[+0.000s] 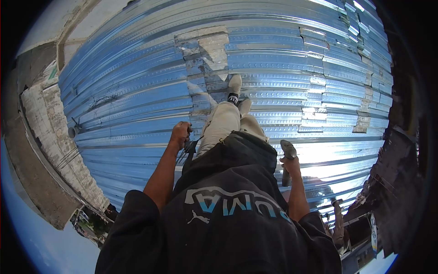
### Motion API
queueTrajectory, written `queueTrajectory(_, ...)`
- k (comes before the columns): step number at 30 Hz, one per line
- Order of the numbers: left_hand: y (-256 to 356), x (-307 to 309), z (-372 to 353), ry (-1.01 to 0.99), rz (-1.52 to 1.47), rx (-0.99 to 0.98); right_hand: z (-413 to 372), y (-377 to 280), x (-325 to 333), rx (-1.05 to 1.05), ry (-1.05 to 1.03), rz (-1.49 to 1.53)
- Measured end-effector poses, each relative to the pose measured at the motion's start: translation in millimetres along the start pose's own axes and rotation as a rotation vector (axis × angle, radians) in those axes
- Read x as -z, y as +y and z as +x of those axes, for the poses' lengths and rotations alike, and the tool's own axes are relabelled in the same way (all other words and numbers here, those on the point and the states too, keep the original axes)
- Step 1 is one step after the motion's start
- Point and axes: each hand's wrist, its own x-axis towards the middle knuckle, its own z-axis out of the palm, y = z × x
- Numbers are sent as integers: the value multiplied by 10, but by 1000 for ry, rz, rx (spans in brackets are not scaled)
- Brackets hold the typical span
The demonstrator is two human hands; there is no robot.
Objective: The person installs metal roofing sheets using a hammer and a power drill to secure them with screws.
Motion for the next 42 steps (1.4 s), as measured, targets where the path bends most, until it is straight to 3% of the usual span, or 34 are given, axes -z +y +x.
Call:
queueTrajectory(6,-359,-127,-60,-23,-64,13,113,269,29,0,33,-79)
queueTrajectory(9,-555,-101,-97,14,-45,84,435,852,141,216,50,-289)
queueTrajectory(11,-687,-30,-47,37,-32,97,63,380,132,-54,57,-87)
queueTrajectory(18,-767,123,-55,93,-31,162,82,414,222,81,49,-129)
queueTrajectory(22,-702,121,97,56,-85,101,291,208,204,-27,70,-147)
queueTrajectory(26,-459,1,-97,1,-330,59,222,-184,213,152,24,-160)
queueTrajectory(28,-272,-121,-166,-62,-509,64,135,-409,163,134,3,-169)
queueTrajectory(31,-149,-349,-119,-196,-731,121,-93,-716,-40,457,-215,-16)
queueTrajectory(34,-121,-563,-22,-336,-875,154,-502,-1233,-316,470,-303,-399)
queueTrajectory(36,-46,-712,-54,-383,-957,149,-767,-1425,-558,622,-318,-433)
queueTrajectory(40,-29,-799,-104,-429,-1070,167,-905,-1512,-956,974,-424,-299)
queueTrajectory(42,-38,-751,-100,-496,-1150,182,-920,-1555,-1108,970,-475,-261)
